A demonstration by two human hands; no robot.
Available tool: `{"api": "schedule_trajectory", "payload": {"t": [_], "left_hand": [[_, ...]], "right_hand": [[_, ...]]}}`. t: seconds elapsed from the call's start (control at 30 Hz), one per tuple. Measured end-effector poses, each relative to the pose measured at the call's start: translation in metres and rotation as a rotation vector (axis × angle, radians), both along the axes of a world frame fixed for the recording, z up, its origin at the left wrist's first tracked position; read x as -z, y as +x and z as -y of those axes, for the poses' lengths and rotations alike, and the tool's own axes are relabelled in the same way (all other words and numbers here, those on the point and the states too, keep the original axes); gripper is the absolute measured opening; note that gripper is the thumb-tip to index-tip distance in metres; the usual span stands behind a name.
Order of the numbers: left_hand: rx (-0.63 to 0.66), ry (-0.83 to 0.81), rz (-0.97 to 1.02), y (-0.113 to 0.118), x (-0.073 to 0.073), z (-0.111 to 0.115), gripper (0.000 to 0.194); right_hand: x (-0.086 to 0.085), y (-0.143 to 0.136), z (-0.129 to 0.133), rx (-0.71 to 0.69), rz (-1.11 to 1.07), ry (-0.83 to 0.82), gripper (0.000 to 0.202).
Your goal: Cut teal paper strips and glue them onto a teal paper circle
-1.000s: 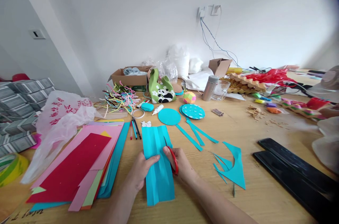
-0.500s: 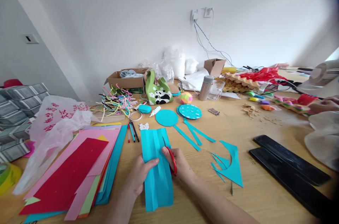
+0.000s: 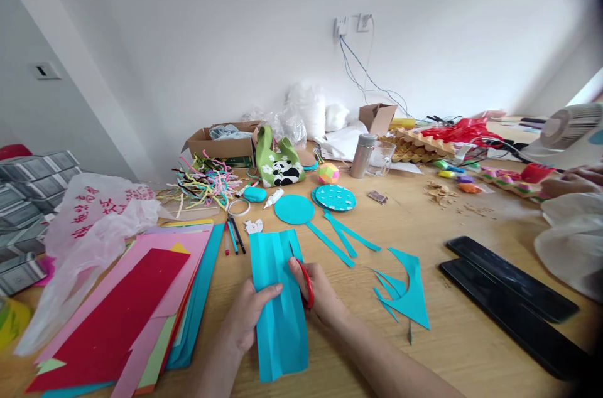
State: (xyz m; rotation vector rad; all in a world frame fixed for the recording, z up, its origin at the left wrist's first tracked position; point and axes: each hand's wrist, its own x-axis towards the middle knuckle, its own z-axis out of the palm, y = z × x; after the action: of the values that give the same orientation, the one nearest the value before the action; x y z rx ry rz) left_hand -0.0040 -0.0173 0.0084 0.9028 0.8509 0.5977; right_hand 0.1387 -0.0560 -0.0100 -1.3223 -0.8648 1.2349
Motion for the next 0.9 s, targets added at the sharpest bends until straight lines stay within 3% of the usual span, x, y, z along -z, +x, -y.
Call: {"api": "schedule_trajectory", "payload": {"t": [0.43, 0.9], "left_hand": [[0.05, 0.028, 0.006, -0.001, 0.007, -0.001, 0.05], [0.067, -0.003, 0.01, 0.0, 0.003, 0.0, 0.054]], "right_hand": [[-0.008, 0.004, 0.0, 0.048, 0.093, 0.016, 0.063], [-0.012, 0.004, 0.0, 0.027, 0.142, -0.044, 0.067]]}}
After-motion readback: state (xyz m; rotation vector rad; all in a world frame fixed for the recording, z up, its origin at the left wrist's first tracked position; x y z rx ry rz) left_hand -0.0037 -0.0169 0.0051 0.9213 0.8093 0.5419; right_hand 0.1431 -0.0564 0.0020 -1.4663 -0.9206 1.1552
